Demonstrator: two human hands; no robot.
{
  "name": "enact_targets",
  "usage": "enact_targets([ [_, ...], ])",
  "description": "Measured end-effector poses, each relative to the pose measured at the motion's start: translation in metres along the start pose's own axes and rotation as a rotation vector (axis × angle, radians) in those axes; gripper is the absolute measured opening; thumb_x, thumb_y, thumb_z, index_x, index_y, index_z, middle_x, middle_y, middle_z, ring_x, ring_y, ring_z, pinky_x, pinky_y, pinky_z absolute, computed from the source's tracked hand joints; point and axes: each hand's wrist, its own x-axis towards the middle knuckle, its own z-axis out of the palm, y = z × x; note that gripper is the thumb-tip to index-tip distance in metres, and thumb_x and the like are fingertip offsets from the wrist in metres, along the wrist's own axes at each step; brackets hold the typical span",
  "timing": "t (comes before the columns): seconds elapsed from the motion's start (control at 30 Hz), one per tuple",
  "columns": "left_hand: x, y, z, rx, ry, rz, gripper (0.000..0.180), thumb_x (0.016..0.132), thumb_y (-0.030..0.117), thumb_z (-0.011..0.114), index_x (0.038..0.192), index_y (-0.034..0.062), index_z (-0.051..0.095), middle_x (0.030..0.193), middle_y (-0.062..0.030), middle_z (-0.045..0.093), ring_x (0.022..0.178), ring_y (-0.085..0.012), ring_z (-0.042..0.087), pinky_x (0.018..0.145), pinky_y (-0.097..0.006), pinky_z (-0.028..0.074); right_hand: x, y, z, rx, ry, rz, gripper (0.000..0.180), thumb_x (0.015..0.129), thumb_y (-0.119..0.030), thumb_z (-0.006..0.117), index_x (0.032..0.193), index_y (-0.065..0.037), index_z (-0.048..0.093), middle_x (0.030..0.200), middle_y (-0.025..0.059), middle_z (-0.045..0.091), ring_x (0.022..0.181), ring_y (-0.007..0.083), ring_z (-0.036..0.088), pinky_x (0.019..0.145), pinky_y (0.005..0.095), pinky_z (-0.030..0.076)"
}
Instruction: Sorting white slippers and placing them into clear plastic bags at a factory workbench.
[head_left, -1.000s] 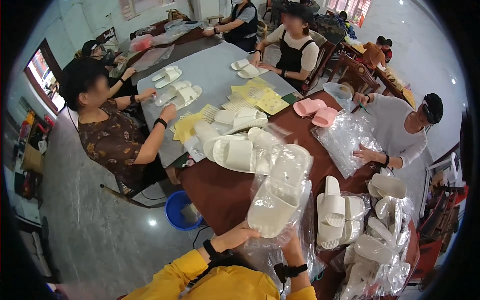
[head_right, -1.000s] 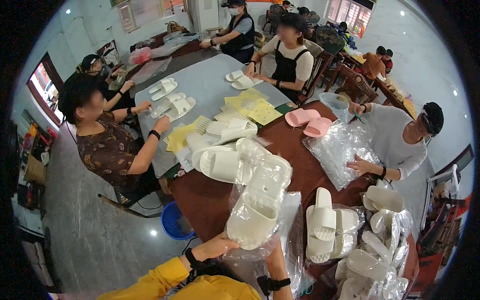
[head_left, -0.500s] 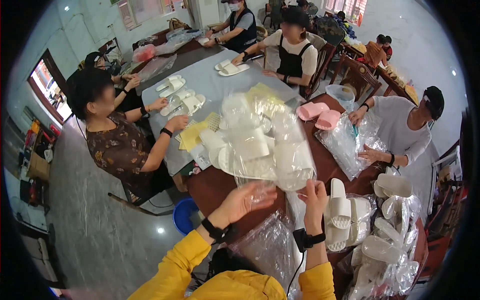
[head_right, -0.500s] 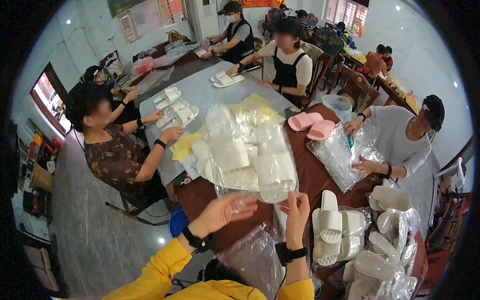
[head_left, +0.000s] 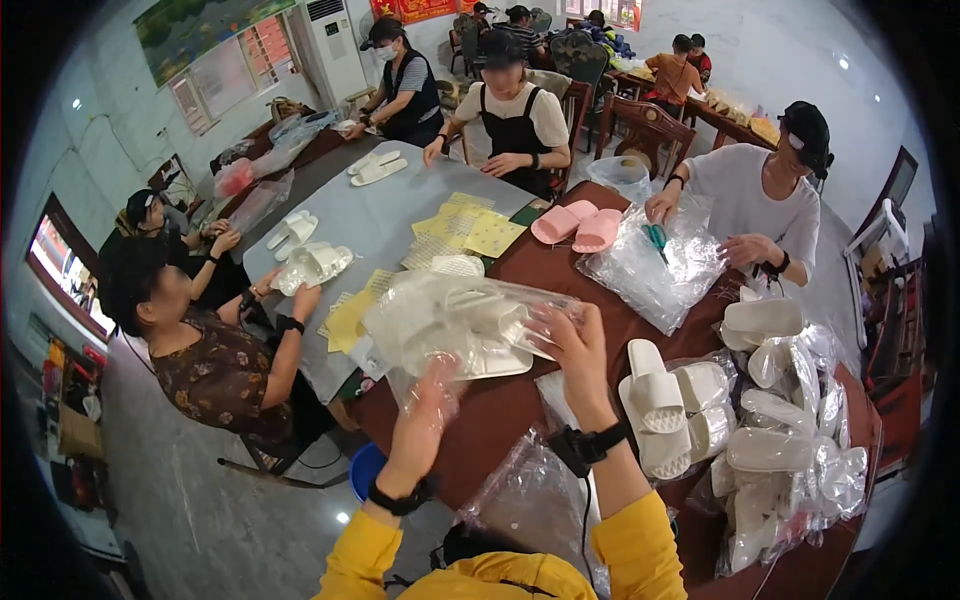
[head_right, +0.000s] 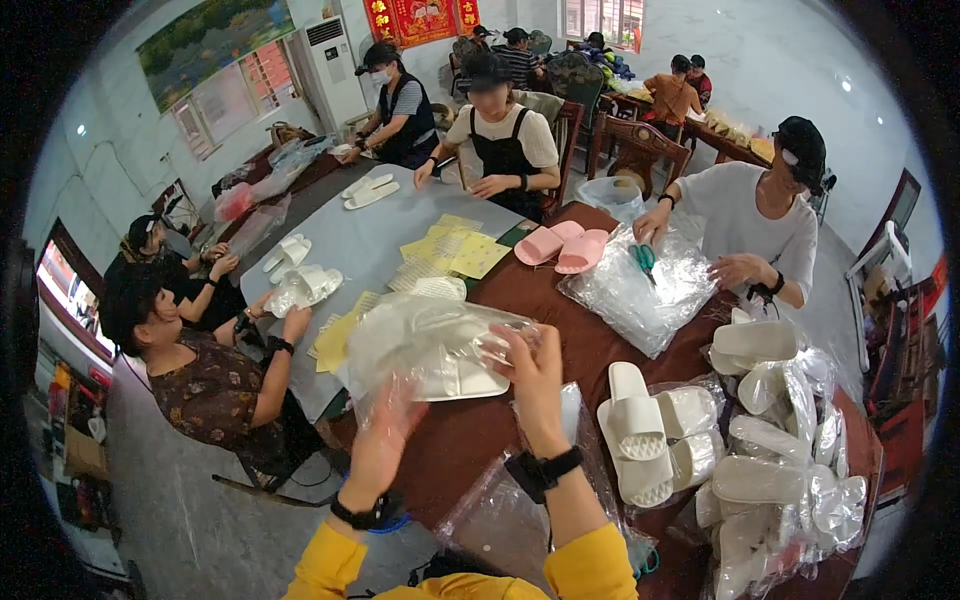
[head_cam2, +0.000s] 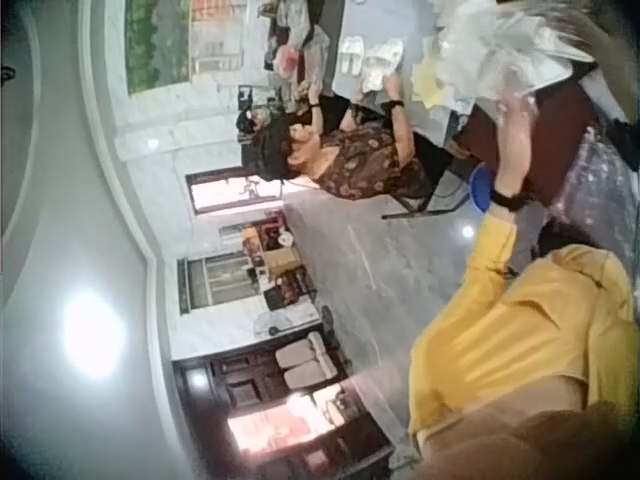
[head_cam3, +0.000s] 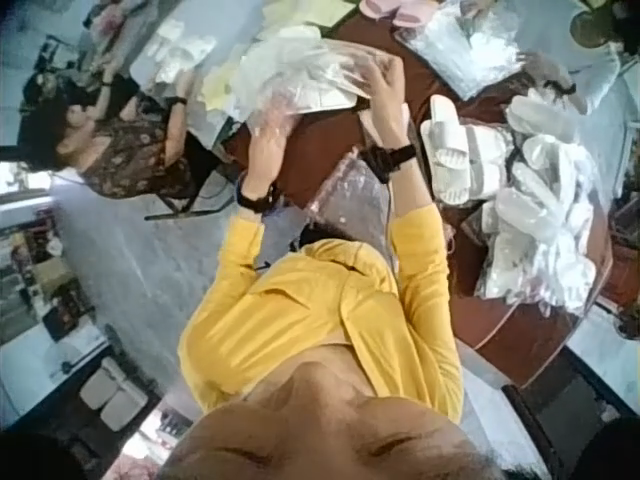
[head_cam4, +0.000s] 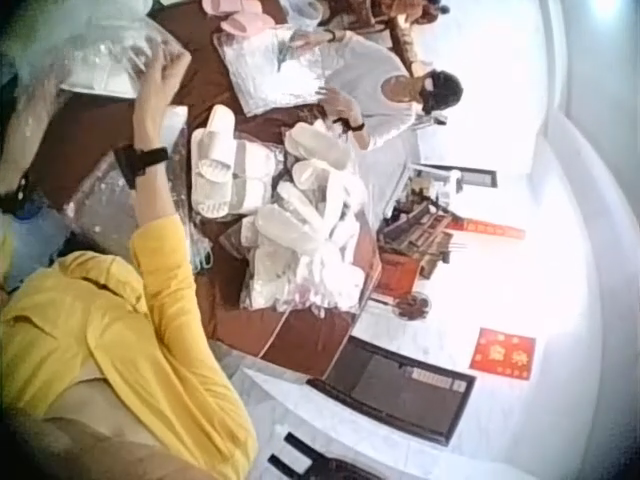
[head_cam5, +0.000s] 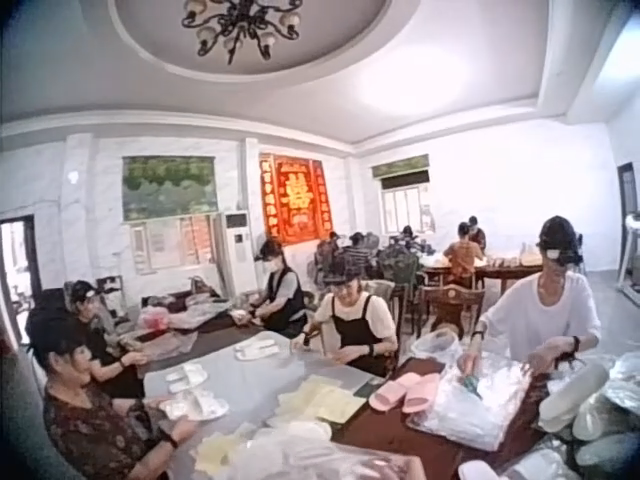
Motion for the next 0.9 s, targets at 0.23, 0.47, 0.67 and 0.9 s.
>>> enact_targets([
  [0.23, -0.115, -0.054, 0.058, 0.130, -0.625, -0.475, 0.058, 0.106, 0.042, 0.037, 0.156, 0.0116, 0.029, 0.160, -0.0118, 0.030, 0.147, -0.0300, 0.028, 0.120, -0.042, 0.021, -0.097, -0.017, -0.109, -0.469, 0.146, 0.081, 0.055, 0.096, 0.008, 0.033, 0.147, -0.012, 0.036, 0.120, 0.0164, 0.060, 0.079, 0.0132, 0.067, 0.066, 0.0247, 0.054],
  [0.47, -0.104, -0.086, 0.073, 0.953, -0.468, 0.197, 0.053, 0.100, 0.026, 0.052, 0.152, 0.0257, 0.040, 0.164, -0.0125, 0.017, 0.150, -0.0417, 0.008, 0.117, -0.057, 0.009, -0.128, -0.022, -0.138, -0.542, 0.081, 0.213, 0.050, 0.097, -0.005, 0.057, 0.144, -0.008, 0.044, 0.109, 0.0074, 0.062, 0.081, 0.0090, 0.062, 0.065, 0.0241, 0.055],
  [0.67, -0.098, -0.083, 0.063, 1.113, -0.429, 0.234, 0.050, 0.097, 0.024, 0.055, 0.147, 0.0263, 0.048, 0.163, -0.0116, 0.021, 0.148, -0.0445, 0.013, 0.116, -0.061, 0.008, -0.138, -0.020, -0.102, -0.485, -0.020, 0.155, 0.072, 0.088, 0.000, 0.067, 0.151, -0.008, 0.033, 0.142, 0.0143, 0.040, 0.092, 0.0150, 0.062, 0.074, 0.0269, 0.057],
  [0.9, -0.114, -0.079, 0.056, 0.857, -0.855, 0.116, 0.059, 0.094, 0.043, 0.060, 0.148, 0.0254, 0.045, 0.162, -0.0109, 0.024, 0.148, -0.0434, 0.013, 0.115, -0.066, 0.006, -0.135, -0.060, -0.073, -0.755, -0.127, -0.083, 0.076, 0.078, 0.013, 0.060, 0.149, -0.006, 0.040, 0.144, 0.0117, 0.042, 0.107, 0.0121, 0.054, 0.078, 0.0220, 0.049],
])
